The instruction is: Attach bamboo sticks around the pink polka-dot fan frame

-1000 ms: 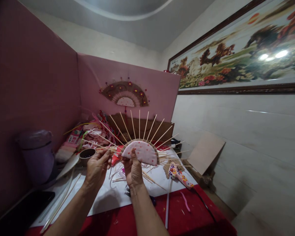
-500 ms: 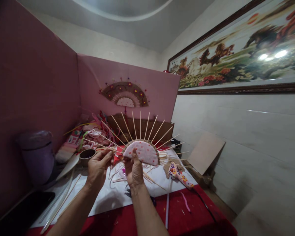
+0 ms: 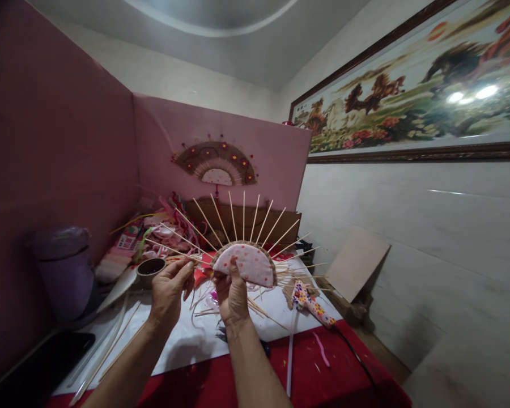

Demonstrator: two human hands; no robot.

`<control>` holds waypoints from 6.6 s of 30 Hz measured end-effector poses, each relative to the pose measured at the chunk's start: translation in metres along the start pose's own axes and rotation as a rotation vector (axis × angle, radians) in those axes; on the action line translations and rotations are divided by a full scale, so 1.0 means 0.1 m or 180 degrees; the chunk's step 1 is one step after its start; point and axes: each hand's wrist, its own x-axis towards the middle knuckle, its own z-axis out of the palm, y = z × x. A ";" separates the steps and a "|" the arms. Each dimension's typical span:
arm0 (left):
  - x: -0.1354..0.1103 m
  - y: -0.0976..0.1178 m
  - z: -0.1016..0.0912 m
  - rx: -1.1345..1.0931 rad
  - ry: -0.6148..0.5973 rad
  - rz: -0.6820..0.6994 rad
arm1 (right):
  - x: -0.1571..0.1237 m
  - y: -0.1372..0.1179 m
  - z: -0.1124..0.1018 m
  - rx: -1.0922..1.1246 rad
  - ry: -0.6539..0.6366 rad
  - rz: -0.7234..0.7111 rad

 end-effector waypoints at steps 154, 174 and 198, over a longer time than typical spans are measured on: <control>0.07 -0.14 -0.08 -0.0087 -0.0012 0.0034 | -0.02 0.01 0.02 0.0084 0.0051 0.0111; 0.04 -0.09 -0.06 0.0101 -0.0070 -0.0024 | 0.01 0.02 -0.02 0.0056 0.0024 0.0066; 0.00 -0.05 -0.07 -0.0234 -0.0066 -0.0128 | -0.03 0.04 0.03 -0.0075 0.0166 0.0039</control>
